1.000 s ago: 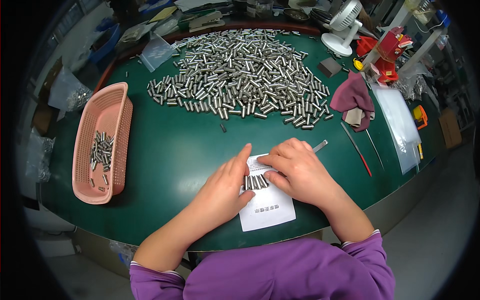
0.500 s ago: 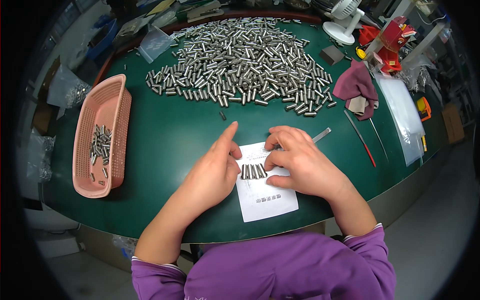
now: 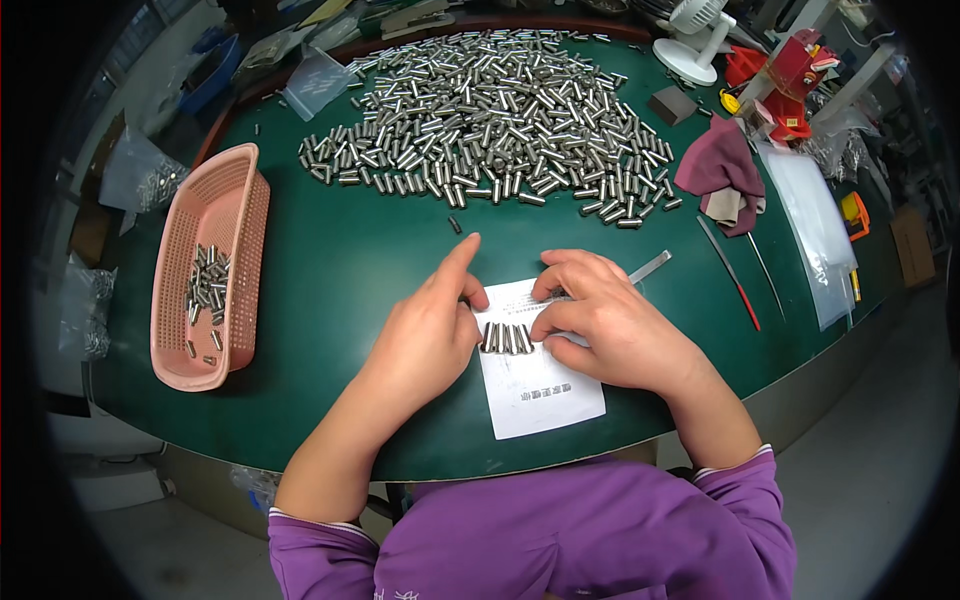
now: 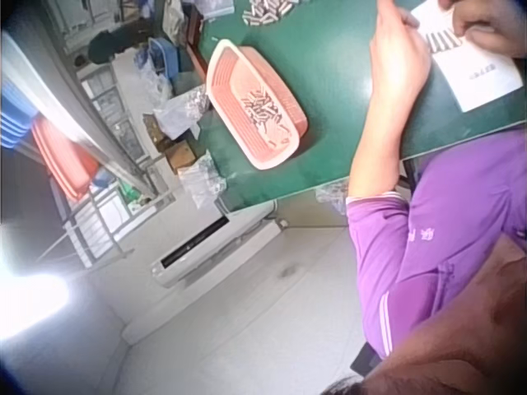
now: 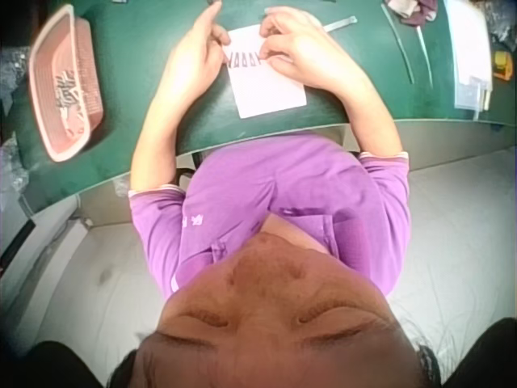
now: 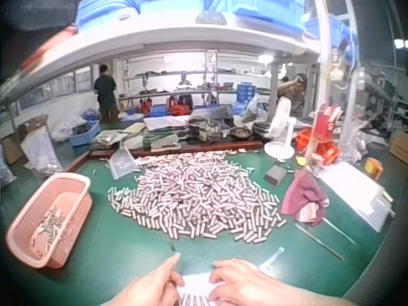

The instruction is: The person sits at a green workbench and sorts small cylindrical metal parts. They pick up the parts from a large pile, measure them with a caliper, and place them into a pink basket or onto a white paper. The person handles the parts one by one, occasionally using a tool to assist in the sorting process.

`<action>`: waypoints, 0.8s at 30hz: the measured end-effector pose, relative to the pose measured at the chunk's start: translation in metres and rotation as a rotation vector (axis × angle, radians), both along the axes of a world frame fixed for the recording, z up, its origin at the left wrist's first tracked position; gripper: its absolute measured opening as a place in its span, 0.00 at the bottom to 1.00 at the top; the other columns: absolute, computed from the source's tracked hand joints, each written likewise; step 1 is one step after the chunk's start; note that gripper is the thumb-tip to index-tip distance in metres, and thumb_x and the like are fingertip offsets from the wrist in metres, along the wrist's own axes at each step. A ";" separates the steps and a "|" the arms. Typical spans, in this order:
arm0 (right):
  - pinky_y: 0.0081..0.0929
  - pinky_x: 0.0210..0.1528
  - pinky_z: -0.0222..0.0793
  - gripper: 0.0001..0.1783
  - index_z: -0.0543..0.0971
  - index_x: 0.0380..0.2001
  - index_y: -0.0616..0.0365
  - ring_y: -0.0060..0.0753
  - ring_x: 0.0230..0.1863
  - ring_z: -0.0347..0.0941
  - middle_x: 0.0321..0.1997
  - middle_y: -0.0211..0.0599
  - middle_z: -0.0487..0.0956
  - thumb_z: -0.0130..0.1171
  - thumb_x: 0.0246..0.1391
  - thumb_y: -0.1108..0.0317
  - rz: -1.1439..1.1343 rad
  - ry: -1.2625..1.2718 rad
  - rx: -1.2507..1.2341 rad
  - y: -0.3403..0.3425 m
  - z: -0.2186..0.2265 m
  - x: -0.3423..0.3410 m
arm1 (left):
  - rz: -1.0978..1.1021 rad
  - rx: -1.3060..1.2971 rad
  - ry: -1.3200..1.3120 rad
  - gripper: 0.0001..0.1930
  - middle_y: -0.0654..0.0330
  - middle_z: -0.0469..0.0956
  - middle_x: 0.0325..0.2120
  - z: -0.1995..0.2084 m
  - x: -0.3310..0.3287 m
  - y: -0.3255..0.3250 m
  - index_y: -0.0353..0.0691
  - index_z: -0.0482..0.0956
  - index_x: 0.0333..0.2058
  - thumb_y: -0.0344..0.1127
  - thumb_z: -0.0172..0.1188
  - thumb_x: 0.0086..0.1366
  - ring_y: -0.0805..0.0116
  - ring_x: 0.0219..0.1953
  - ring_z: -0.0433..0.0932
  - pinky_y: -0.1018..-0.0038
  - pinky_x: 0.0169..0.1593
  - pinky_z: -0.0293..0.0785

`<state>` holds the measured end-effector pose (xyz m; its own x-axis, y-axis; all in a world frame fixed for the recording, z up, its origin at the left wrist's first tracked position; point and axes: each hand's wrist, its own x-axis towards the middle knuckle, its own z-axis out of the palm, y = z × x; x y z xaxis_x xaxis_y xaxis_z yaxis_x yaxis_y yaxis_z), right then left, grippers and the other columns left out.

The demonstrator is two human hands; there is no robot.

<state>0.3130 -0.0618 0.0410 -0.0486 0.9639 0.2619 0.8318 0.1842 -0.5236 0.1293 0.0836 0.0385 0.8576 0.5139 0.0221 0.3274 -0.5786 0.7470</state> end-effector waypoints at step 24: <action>0.47 0.65 0.58 0.05 0.81 0.28 0.55 0.52 0.65 0.64 0.47 0.36 0.74 0.66 0.45 0.71 -0.102 -0.043 -0.003 -0.003 0.002 0.006 | -0.005 -0.100 -0.059 0.35 0.56 0.78 0.38 0.000 0.004 -0.010 0.35 0.59 0.66 0.15 0.46 0.57 0.71 0.29 0.82 0.75 0.35 0.78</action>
<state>0.3185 -0.0643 0.0430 0.0390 0.9652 0.2584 0.8677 0.0955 -0.4879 0.1337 0.0733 0.0389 0.8589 0.5116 0.0211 0.2786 -0.5015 0.8190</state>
